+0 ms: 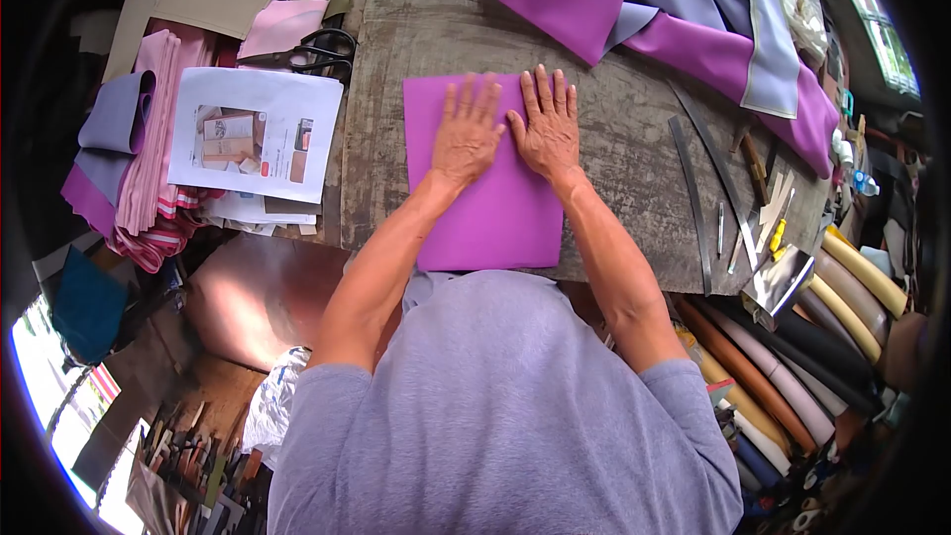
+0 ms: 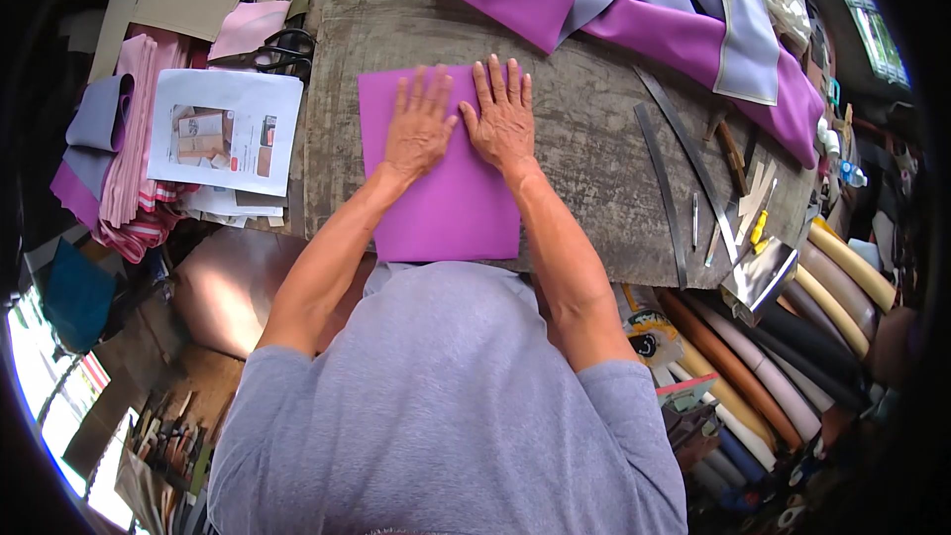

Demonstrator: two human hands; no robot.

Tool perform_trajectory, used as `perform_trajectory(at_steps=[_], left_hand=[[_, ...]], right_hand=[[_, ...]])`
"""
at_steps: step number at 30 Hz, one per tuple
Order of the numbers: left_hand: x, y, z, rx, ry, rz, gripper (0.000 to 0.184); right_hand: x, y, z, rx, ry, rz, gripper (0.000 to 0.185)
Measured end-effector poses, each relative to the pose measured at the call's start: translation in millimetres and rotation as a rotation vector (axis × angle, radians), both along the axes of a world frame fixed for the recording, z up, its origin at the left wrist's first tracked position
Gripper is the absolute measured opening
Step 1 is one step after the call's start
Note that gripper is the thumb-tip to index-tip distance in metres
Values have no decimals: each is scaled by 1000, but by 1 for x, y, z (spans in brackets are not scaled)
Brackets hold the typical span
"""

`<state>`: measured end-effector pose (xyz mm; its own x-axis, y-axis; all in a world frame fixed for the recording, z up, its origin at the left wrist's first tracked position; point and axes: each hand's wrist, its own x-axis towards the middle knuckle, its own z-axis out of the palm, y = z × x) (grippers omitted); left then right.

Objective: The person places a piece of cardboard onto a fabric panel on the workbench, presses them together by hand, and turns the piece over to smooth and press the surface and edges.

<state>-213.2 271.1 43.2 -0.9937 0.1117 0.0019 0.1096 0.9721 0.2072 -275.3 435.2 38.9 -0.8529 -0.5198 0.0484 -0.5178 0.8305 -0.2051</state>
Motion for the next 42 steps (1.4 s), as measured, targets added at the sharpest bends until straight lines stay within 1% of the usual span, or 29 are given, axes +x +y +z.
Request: perform_trajectory(at_steps=[3,6,9,10,12,15,18,21,23,24,27,28,31,32,34,36,38,39,41,42], left_hand=[[-1,5,-8,49,-13,-123,69],[-6,-31,-9,242,-8,-178,70],[-9,-92,-19,128,25,-35,70],[-10,-99,-20,75,41,-34,70],[-8,-103,-22,-30,71,-31,69],[-6,-70,2,-337,-77,160,69],[0,-8,-13,-120,-33,26,69],[6,-29,-20,127,64,-95,69],[27,-70,-27,84,117,-22,69],[30,-81,-24,64,148,9,69],[34,-79,-24,64,134,50,70],[34,-79,-24,59,127,53,70],[36,-81,-26,39,115,49,69],[36,-82,-27,38,120,43,69],[31,-82,-30,46,132,28,69],[33,-83,-31,57,133,31,70],[35,-84,-31,52,133,24,70],[33,-84,-31,47,141,17,70],[33,-86,-30,69,139,13,70],[32,-83,-27,83,132,8,69]], right_hand=[[-3,1,-3,12,0,3,62],[-1,0,1,2,-27,3,62],[-2,1,-1,3,-26,7,62],[-2,1,-2,4,-24,6,63],[-1,1,-2,7,-19,4,64],[-1,0,-4,-21,-4,-6,65],[0,2,-8,-35,32,14,66],[2,4,-15,-51,42,20,68],[-1,3,-20,-116,50,0,69],[-1,4,-21,-102,65,10,71],[-1,3,-23,-82,95,17,72],[-1,2,-24,4,111,22,75],[9,-6,-22,-57,109,20,76],[21,-10,-21,-17,47,108,75],[65,-25,1,73,-70,275,73],[123,-23,13,83,-158,353,68],[170,-14,23,66,-251,626,63],[189,-7,18,9,-250,690,60],[206,6,12,-101,-360,785,58],[202,9,16,-129,-366,739,58]])
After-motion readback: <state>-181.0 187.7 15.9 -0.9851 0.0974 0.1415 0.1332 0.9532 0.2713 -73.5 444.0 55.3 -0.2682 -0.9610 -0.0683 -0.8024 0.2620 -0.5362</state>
